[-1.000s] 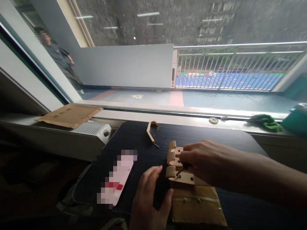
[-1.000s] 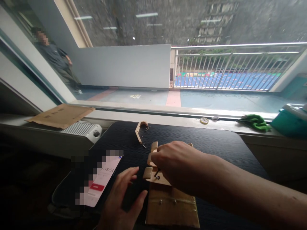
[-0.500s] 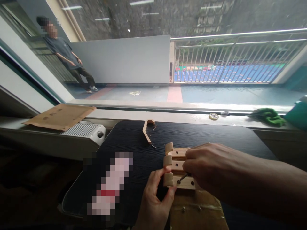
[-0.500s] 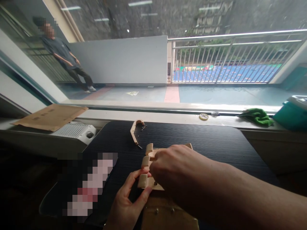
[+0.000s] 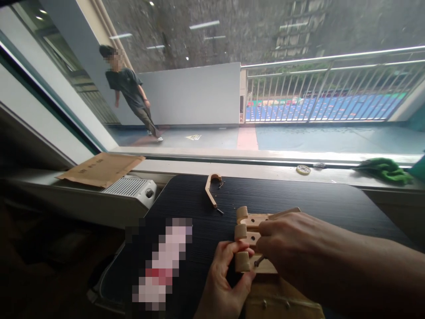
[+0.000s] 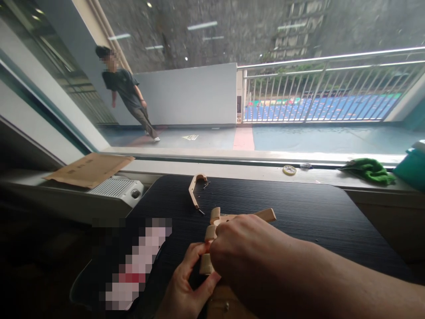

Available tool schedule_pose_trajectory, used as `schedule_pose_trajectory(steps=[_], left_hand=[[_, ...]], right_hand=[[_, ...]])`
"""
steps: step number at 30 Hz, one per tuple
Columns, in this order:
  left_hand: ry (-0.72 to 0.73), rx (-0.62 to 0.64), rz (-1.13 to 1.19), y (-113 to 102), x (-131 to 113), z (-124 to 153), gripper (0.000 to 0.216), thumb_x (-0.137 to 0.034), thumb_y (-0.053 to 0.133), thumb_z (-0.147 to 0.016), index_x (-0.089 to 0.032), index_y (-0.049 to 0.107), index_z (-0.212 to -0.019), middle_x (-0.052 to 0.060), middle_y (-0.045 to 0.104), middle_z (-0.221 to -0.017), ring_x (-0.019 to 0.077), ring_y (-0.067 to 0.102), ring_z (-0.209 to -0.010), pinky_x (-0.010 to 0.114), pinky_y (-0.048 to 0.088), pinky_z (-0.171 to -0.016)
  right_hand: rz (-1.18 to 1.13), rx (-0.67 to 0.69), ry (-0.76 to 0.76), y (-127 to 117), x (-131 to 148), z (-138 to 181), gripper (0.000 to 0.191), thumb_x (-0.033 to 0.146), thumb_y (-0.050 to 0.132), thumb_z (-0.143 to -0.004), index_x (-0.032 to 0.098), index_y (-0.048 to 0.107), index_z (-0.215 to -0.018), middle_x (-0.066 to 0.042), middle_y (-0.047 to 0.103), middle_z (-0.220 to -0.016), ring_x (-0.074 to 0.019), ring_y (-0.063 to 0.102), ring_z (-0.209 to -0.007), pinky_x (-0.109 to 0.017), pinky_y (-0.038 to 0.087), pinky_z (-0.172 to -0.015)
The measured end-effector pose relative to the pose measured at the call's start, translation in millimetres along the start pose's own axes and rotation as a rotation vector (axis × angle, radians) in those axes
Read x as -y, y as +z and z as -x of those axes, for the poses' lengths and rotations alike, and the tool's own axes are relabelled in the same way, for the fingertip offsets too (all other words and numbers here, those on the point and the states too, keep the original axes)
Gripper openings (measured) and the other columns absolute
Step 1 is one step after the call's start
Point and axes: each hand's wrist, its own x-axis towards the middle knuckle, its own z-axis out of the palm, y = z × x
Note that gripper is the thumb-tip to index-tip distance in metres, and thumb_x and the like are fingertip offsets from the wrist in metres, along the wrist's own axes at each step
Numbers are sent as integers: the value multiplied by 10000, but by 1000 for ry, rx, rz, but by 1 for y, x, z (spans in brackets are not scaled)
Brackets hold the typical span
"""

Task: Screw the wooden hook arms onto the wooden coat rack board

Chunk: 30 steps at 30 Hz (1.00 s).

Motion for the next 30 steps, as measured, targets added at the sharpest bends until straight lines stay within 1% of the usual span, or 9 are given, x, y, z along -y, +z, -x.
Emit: schedule_pose_trajectory(steps=[4, 8, 11, 15, 17, 19, 24, 28, 30], left_hand=[[0, 64, 30, -3, 3, -4, 402, -66, 597, -705, -237, 601, -1069, 19, 595, -1026, 185, 599, -995, 278, 475, -895], [-6, 106, 35, -6, 9, -7, 435, -43, 619, -652, -220, 609, -1050, 28, 586, -1023, 196, 597, -987, 286, 482, -882], [14, 122, 37, -8, 13, -9, 455, -26, 618, -621, -216, 618, -1034, 31, 590, -1029, 202, 594, -994, 289, 478, -889], [19, 141, 29, -9, 13, -10, 472, -25, 610, -612, -219, 615, -1042, 27, 607, -1022, 203, 593, -998, 287, 476, -892], [8, 134, 13, -9, 12, -9, 463, -33, 610, -619, -220, 610, -1042, 26, 607, -1022, 200, 596, -992, 283, 483, -883], [15, 119, -7, -9, 12, -8, 452, -44, 609, -629, -227, 604, -1042, 27, 604, -1034, 201, 598, -991, 285, 490, -877], [85, 77, -53, -12, 18, -3, 468, -65, 609, -644, -248, 589, -1074, 27, 602, -1056, 213, 595, -1010, 316, 490, -899], [130, 67, -76, -14, 23, -3, 488, -60, 606, -640, -258, 583, -1085, 25, 603, -1057, 213, 606, -992, 312, 505, -877], [153, 72, -86, -15, 25, -4, 516, -55, 602, -640, -270, 569, -1108, 20, 603, -1062, 209, 614, -981, 307, 512, -865]], right_hand=[[-29, 8, -61, 17, -12, -10, 149, 80, 539, -756, 152, 667, -780, -52, 625, -710, -127, 573, -656, -207, 405, -593], [38, 25, -51, 26, -20, -17, 123, 100, 545, -756, 141, 660, -768, -59, 626, -738, -118, 564, -605, -214, 373, -535], [33, 34, -71, 21, -18, -16, 135, 120, 540, -775, 151, 670, -790, -52, 627, -715, -129, 580, -629, -219, 393, -562], [15, 72, -66, 3, -6, -7, 136, 100, 559, -761, 160, 681, -772, -55, 642, -698, -148, 606, -698, -224, 436, -646], [15, 28, -48, -5, -1, -2, 164, 80, 545, -774, 162, 685, -791, -62, 661, -745, -150, 612, -766, -221, 443, -709], [7, 3, -52, -10, 2, 1, 186, 70, 527, -789, 166, 687, -797, -55, 666, -753, -142, 612, -780, -216, 443, -742], [1, 29, -51, -12, -1, -1, 210, 68, 510, -800, 178, 683, -756, -47, 657, -713, -138, 605, -706, -234, 455, -729], [-7, 62, -80, -13, -3, -5, 167, 104, 541, -781, 186, 687, -771, -62, 666, -743, -167, 608, -731, -260, 461, -717], [-42, 55, -105, -13, -5, -8, 153, 129, 546, -777, 185, 689, -772, -68, 668, -741, -177, 605, -727, -266, 461, -695]])
